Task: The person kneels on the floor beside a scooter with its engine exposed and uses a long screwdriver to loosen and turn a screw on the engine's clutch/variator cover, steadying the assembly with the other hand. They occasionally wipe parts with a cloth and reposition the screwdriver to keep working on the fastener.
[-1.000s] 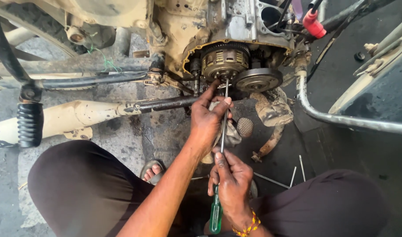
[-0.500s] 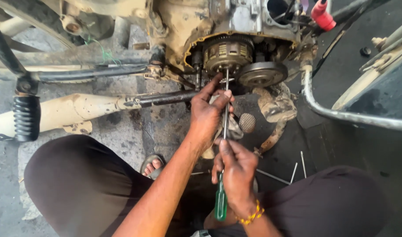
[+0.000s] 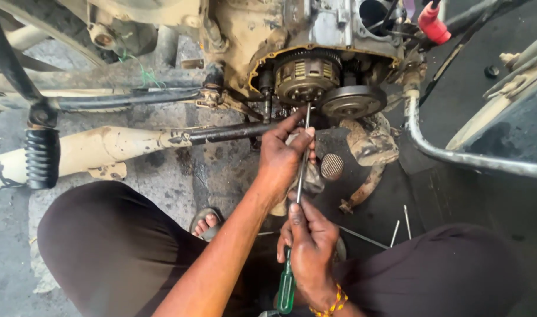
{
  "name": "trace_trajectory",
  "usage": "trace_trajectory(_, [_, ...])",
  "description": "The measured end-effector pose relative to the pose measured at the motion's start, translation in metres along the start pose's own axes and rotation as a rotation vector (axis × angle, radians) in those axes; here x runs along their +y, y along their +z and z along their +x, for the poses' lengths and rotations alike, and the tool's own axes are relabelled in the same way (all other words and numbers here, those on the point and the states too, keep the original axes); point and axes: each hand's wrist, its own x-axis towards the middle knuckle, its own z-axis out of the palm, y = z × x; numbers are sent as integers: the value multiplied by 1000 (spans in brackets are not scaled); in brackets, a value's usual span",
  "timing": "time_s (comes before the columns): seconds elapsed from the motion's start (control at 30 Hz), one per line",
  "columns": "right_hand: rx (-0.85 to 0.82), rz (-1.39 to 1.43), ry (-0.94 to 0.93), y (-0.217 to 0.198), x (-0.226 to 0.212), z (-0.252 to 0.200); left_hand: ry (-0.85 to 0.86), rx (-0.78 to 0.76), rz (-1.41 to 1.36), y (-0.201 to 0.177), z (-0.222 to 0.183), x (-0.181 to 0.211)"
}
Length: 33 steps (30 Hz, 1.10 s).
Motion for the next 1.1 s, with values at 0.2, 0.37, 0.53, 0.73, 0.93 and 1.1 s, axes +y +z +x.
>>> trace_trajectory(0.2, [14, 9, 3, -4, -8, 11, -17, 0, -44, 0, -4, 0])
trace_trajectory(0.37, [-17, -36, 9, -9, -4, 24, -1, 10, -31, 0, 1, -4])
trace_trajectory(0.53, [-15, -76, 19, -13, -3, 26, -9, 22, -25, 3, -5, 4])
trace_trajectory(0.73, [31, -110, 78, -12, -10, 28, -20, 1, -52, 4, -6, 5])
trace_trajectory(0.93, [26, -163, 24, -14, -13, 28, -8, -8, -34, 1, -2, 1])
trace_trajectory(1.1, [-1, -167, -14, -15, -13, 28, 13, -24, -54, 1, 0, -4])
